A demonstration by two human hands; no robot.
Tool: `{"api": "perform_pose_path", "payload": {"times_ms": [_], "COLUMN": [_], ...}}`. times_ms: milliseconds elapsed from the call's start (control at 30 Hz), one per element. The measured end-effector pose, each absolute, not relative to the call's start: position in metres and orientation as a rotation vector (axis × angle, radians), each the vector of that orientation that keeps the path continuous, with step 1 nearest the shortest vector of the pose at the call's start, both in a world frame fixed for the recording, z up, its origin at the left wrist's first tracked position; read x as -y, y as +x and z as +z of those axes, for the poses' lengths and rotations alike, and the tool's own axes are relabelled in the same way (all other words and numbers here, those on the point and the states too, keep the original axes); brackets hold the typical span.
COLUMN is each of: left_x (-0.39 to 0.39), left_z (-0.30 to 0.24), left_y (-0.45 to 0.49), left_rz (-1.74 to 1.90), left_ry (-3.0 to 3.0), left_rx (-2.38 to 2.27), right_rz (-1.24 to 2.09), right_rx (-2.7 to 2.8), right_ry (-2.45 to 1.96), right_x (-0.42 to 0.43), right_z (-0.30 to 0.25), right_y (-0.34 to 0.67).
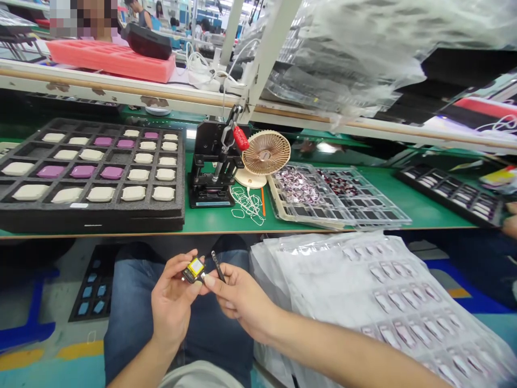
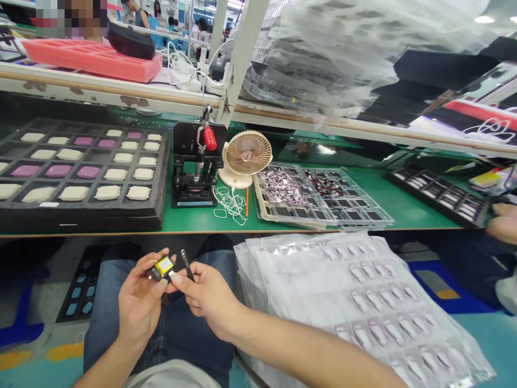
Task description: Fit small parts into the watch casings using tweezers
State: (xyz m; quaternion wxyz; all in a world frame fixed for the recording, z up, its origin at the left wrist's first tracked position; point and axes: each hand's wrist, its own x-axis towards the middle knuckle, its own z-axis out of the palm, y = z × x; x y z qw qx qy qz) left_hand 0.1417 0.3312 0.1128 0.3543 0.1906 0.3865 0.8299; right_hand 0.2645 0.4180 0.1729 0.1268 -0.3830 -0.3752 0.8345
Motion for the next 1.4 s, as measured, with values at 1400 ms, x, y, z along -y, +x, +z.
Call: {"api": "perform_pose_path", "payload": {"times_ms": [1400], "left_x": [-0.316], "left_z": [0.106], "left_y": [0.154], "left_rz": [2.072], "left_ry": [0.246], "left_rx": [-0.868], "right_rz": [1.205], "right_rx": [2.382], "right_ry": [-0.628], "right_x": [-0.424], "right_z": [0.151], "right_y": [0.275]}}
